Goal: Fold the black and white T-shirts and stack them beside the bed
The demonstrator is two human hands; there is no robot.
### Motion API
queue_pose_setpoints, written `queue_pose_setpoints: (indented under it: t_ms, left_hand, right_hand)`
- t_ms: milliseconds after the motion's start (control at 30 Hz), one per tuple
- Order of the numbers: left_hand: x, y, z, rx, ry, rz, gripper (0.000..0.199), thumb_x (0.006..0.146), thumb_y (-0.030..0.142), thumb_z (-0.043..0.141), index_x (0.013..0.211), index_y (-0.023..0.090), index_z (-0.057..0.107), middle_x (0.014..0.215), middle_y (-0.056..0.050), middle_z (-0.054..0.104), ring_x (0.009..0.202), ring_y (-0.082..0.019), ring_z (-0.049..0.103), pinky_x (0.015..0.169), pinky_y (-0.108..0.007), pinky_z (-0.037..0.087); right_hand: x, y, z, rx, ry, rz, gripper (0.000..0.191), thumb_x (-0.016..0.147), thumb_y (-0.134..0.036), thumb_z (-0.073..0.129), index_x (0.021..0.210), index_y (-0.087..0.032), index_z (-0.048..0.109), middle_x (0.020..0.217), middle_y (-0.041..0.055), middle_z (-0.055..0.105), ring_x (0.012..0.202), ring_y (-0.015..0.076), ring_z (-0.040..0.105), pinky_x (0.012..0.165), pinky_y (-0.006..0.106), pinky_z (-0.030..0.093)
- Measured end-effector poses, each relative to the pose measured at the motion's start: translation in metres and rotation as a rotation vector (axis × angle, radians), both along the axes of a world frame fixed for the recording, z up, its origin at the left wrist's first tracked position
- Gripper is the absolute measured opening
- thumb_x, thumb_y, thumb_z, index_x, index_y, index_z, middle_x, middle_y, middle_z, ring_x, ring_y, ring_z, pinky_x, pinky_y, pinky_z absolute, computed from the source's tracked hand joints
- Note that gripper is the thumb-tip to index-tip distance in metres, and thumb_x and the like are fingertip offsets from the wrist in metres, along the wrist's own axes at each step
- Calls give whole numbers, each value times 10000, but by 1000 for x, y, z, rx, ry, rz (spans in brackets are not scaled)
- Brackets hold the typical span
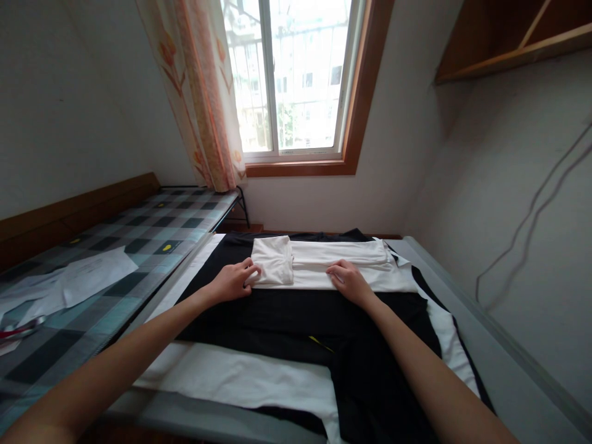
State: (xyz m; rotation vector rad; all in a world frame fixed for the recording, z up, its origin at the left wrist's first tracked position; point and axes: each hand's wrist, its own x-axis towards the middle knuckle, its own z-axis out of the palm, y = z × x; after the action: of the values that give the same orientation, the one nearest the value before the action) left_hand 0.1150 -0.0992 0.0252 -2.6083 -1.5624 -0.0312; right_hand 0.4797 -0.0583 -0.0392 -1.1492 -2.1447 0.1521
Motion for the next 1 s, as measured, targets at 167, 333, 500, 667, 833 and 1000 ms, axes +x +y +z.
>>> queue_pose_setpoints:
  t_ms: [167, 333, 500, 667, 833, 1000]
  left_hand:
    - [-1, 1, -6, 72, -26, 36, 194, 866, 263, 478, 990, 236, 624, 973, -21, 613, 770, -174, 637, 651, -261, 435]
    - [-7, 1, 0, 38, 9, -25, 204, 884, 276, 492, 1028, 245, 633, 1023, -36, 615, 827, -177, 640, 708, -266, 448]
    - [-5, -3, 8, 19, 45, -19, 371, 792, 238, 571, 1159, 285, 572, 1142, -28, 578, 828, -191, 646, 703, -278, 461]
    - [-1, -3, 8, 27, 104, -96, 306, 757, 177, 578, 1052, 259, 590, 1094, -31, 596, 840, -204, 637, 697, -289, 440]
    - [-2, -3, 3, 60, 209, -157, 148, 816, 151, 529, 928, 208, 607, 990, -66, 621, 871, -219, 632, 722, -309, 427]
    - [-6, -6, 2, 67, 181, -72, 147, 863, 168, 480, 926, 183, 612, 970, -75, 622, 731, -190, 632, 623, -288, 407]
  right_hand:
    - [0, -1, 1, -1, -5, 0, 191, 850, -184, 521, 875, -210, 709, 913, 78, 636, 912, 222, 592, 858, 365, 469]
    - [-1, -1, 2, 5, -2, -7, 184, 842, -179, 533, 871, -212, 711, 916, 74, 639, 902, 218, 596, 855, 357, 468]
    - [-1, -2, 2, 4, -7, -8, 183, 848, -179, 530, 871, -215, 708, 916, 75, 638, 907, 221, 595, 857, 360, 467]
    - [-1, -2, 3, -1, -25, -8, 187, 854, -181, 520, 878, -204, 703, 918, 81, 633, 910, 228, 592, 856, 364, 467]
    - [-1, -2, 3, 1, -20, -4, 185, 848, -174, 523, 875, -210, 702, 916, 76, 632, 906, 224, 591, 858, 361, 467]
    - [-1, -2, 3, -3, -17, -12, 185, 845, -174, 526, 874, -209, 705, 922, 77, 632, 913, 222, 592, 861, 354, 466]
